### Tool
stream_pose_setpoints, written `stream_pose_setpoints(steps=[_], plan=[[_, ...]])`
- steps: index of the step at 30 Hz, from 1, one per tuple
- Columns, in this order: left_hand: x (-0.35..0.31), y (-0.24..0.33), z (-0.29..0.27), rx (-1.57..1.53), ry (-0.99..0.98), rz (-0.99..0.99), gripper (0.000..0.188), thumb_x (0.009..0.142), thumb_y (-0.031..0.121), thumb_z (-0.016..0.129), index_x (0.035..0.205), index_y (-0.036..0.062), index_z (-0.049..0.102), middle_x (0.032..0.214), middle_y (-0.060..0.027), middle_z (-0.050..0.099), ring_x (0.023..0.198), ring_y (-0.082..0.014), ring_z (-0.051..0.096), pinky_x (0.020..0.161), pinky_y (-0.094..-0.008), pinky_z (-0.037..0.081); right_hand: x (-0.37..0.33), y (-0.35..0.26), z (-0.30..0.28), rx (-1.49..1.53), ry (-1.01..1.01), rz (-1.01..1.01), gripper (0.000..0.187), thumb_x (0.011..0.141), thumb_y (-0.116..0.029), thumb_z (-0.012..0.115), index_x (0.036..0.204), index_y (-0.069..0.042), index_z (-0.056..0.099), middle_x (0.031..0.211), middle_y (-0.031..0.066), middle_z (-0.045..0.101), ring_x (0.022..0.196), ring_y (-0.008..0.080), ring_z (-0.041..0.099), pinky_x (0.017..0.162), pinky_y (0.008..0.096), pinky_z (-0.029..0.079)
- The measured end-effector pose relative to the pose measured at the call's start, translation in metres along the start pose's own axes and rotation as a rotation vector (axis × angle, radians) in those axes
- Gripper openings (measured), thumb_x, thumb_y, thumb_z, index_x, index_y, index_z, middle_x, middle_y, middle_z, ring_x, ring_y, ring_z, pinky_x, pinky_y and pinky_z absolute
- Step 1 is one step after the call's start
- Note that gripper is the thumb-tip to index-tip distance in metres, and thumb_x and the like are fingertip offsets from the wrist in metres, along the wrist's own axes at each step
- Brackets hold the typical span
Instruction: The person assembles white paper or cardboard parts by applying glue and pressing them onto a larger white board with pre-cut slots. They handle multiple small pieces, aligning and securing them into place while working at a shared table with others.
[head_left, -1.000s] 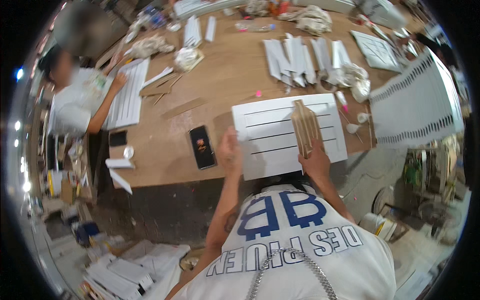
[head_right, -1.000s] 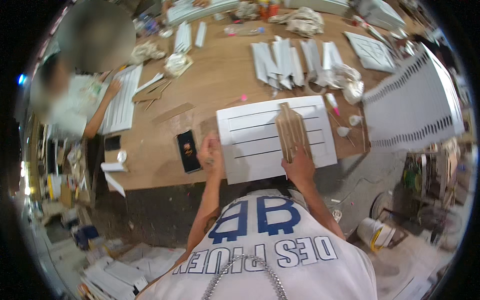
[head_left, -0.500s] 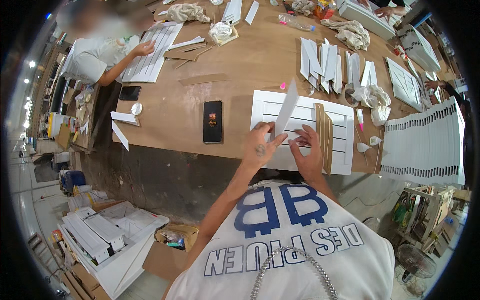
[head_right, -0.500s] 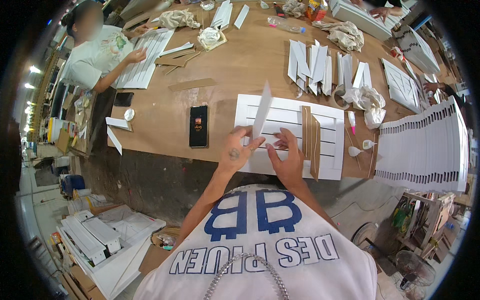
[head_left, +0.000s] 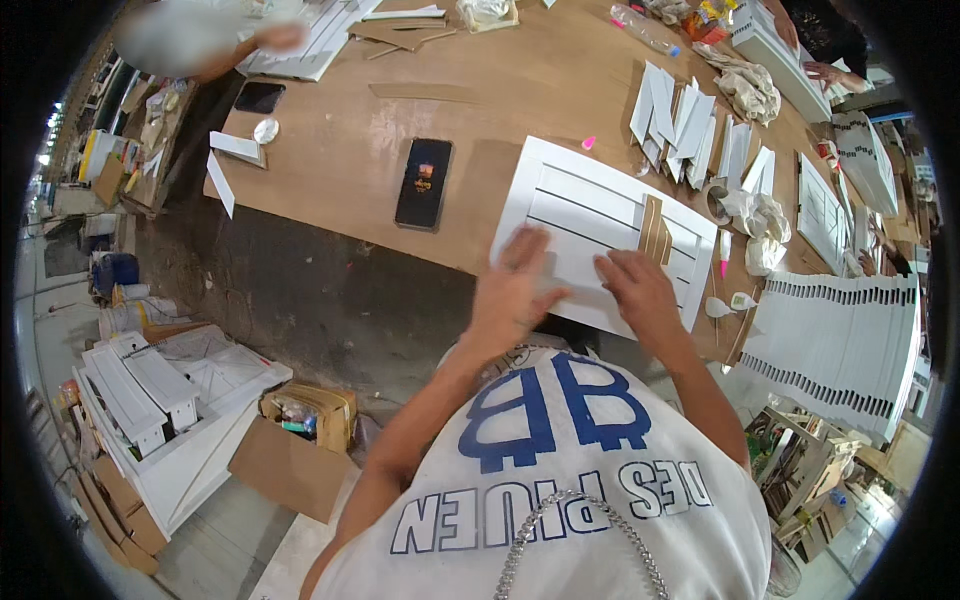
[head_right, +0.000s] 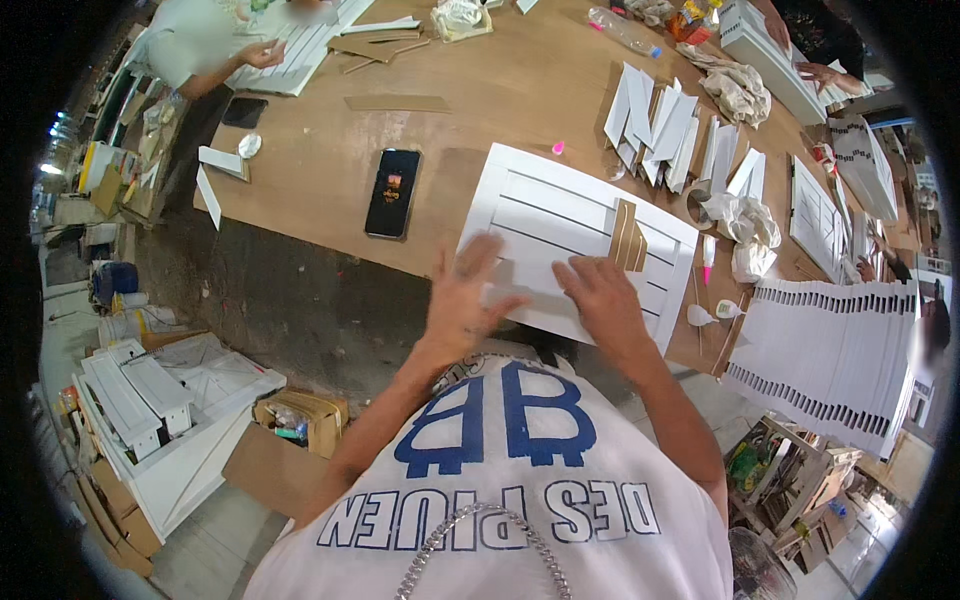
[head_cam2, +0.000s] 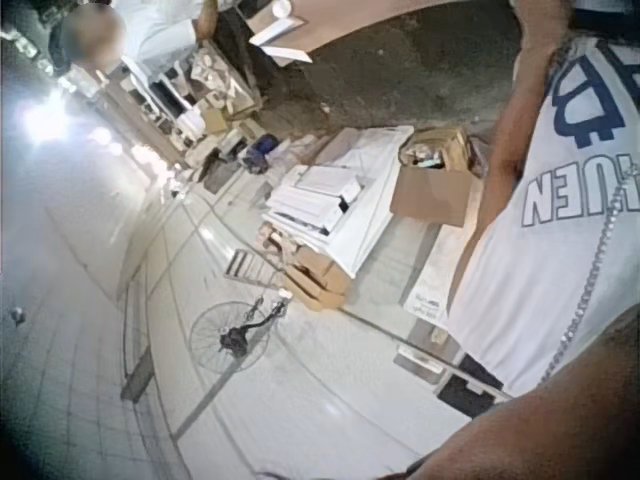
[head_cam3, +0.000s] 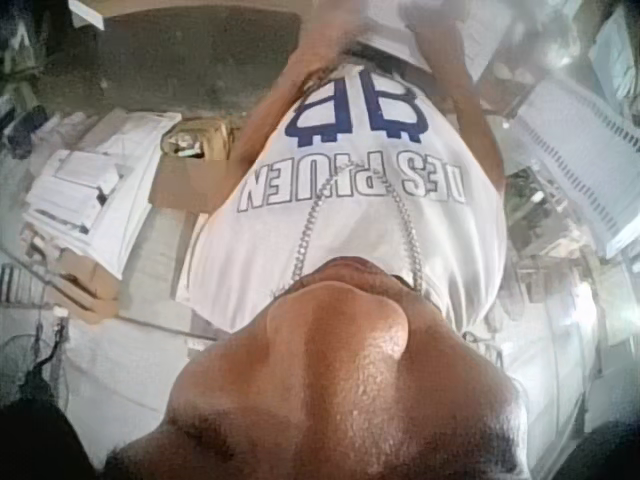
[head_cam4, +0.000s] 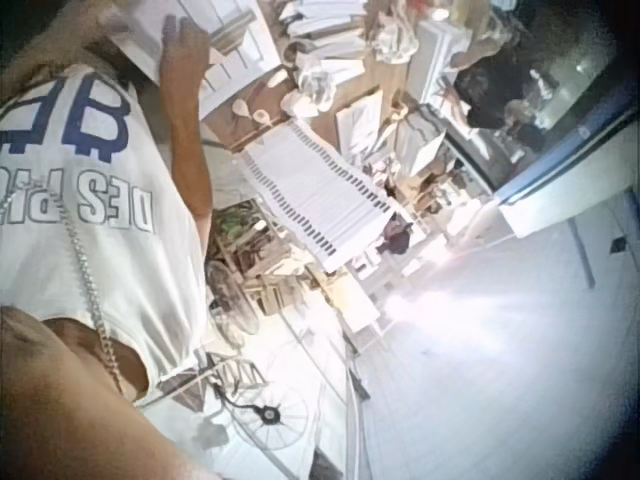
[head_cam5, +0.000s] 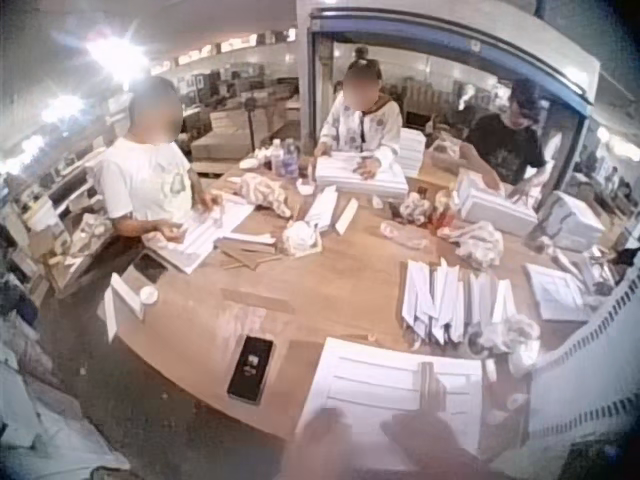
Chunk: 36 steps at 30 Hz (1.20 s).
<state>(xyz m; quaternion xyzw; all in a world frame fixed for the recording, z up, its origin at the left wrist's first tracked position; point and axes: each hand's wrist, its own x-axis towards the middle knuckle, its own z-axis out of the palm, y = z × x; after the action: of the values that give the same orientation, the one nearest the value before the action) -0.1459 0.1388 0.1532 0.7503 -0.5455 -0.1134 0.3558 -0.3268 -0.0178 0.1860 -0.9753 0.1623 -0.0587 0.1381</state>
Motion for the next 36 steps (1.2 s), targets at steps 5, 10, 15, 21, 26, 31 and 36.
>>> stream_pose_setpoints(steps=[5, 10, 15, 21, 26, 31, 36], plan=[[-0.035, -0.034, 0.002, -0.230, 0.202, -0.363, 0.084, 0.075, 0.035, 0.084, 0.138, -0.0037, 0.045, 0.137, -0.0263, 0.051, 0.133, -0.0421, 0.044, 0.111, -0.0448, 0.036, 0.003, 0.043, 0.018, 0.177, -0.014, 0.027, 0.040, 0.084, -0.013, 0.072, 0.123, -0.016, 0.064, 0.120, 0.0098, 0.064, 0.107, 0.0299, 0.062, 0.089, 0.0416, 0.051], [-0.035, -0.047, 0.034, -0.122, 0.119, -0.412, 0.093, 0.072, 0.040, 0.086, 0.142, -0.0032, 0.041, 0.143, -0.0292, 0.045, 0.132, -0.0433, 0.046, 0.108, -0.0448, 0.040, 0.016, 0.059, 0.037, 0.144, -0.019, -0.142, 0.038, 0.083, -0.011, 0.073, 0.120, -0.017, 0.066, 0.120, 0.0092, 0.064, 0.107, 0.0290, 0.062, 0.091, 0.0406, 0.051], [-0.031, -0.043, 0.041, -0.161, 0.072, -0.503, 0.099, 0.071, 0.042, 0.086, 0.144, -0.0022, 0.037, 0.140, -0.0284, 0.048, 0.127, -0.0436, 0.049, 0.105, -0.0444, 0.042, 0.028, 0.060, 0.046, 0.133, -0.036, -0.266, 0.038, 0.079, -0.007, 0.074, 0.115, -0.015, 0.069, 0.120, 0.0086, 0.063, 0.110, 0.0277, 0.060, 0.094, 0.0389, 0.049], [-0.031, -0.045, 0.052, -0.102, 0.114, -0.495, 0.094, 0.073, 0.040, 0.085, 0.144, 0.0005, 0.038, 0.136, -0.0268, 0.052, 0.121, -0.0419, 0.055, 0.101, -0.0439, 0.046, 0.034, 0.058, 0.054, 0.204, -0.017, -0.289, 0.037, 0.078, -0.006, 0.074, 0.114, -0.013, 0.069, 0.119, 0.0085, 0.063, 0.112, 0.0274, 0.059, 0.096, 0.0385, 0.048], [-0.028, -0.042, 0.050, -0.139, 0.111, -0.523, 0.090, 0.076, 0.040, 0.082, 0.144, 0.0002, 0.040, 0.137, -0.0262, 0.052, 0.120, -0.0411, 0.056, 0.100, -0.0440, 0.046, 0.036, 0.060, 0.062, 0.246, -0.012, -0.282, 0.035, 0.079, -0.007, 0.074, 0.113, -0.013, 0.069, 0.119, 0.0083, 0.062, 0.113, 0.0279, 0.058, 0.099, 0.0402, 0.046], [-0.032, -0.048, 0.058, -0.103, 0.107, -0.550, 0.090, 0.079, 0.043, 0.080, 0.145, -0.0020, 0.039, 0.139, -0.0264, 0.051, 0.122, -0.0406, 0.055, 0.101, -0.0436, 0.046, 0.040, 0.059, 0.062, 0.214, -0.009, -0.272, 0.033, 0.080, -0.009, 0.073, 0.113, -0.014, 0.070, 0.121, 0.0077, 0.062, 0.116, 0.0270, 0.057, 0.107, 0.0417, 0.043], [-0.030, -0.046, 0.058, -0.070, 0.140, -0.535, 0.086, 0.080, 0.043, 0.079, 0.143, -0.0017, 0.041, 0.137, -0.0262, 0.052, 0.118, -0.0406, 0.058, 0.099, -0.0435, 0.047, 0.044, 0.061, 0.063, 0.217, -0.038, -0.265, 0.032, 0.083, -0.010, 0.071, 0.114, -0.015, 0.070, 0.122, 0.0065, 0.062, 0.118, 0.0255, 0.057, 0.111, 0.0423, 0.040]])
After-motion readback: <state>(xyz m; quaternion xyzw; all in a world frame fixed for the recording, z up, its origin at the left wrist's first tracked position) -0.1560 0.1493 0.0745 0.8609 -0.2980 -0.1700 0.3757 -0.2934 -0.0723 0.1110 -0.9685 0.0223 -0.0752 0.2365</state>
